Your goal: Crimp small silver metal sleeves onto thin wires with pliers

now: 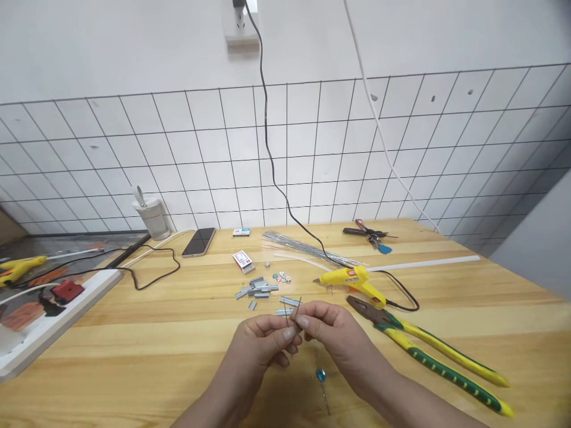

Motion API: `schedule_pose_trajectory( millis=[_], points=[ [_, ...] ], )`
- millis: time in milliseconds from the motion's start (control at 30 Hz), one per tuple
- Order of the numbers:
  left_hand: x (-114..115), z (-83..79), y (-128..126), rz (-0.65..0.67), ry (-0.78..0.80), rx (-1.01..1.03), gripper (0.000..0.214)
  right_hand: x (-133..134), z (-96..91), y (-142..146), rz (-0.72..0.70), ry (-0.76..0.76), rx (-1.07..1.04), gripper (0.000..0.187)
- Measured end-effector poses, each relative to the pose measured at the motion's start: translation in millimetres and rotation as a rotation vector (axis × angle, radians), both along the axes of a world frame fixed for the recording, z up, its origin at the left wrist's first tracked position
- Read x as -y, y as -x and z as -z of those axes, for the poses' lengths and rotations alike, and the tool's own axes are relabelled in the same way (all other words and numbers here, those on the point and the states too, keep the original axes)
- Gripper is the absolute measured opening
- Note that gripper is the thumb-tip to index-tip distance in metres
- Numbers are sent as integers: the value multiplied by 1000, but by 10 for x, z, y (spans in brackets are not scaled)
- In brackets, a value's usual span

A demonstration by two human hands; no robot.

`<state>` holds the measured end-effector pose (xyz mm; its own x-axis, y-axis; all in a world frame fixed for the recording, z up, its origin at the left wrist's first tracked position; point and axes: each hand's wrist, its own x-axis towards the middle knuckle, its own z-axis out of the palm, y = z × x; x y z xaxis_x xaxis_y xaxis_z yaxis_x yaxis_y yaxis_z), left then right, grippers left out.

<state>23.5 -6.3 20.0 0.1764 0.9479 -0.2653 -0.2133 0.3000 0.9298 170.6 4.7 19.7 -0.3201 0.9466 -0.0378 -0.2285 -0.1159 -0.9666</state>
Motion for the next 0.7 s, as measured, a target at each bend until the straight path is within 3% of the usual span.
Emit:
schedule_pose_trajectory(
  millis=[700],
  points=[
    [22,1,-44,-66,-48,-14,22,2,9,30,71,-7,43,19]
  ],
)
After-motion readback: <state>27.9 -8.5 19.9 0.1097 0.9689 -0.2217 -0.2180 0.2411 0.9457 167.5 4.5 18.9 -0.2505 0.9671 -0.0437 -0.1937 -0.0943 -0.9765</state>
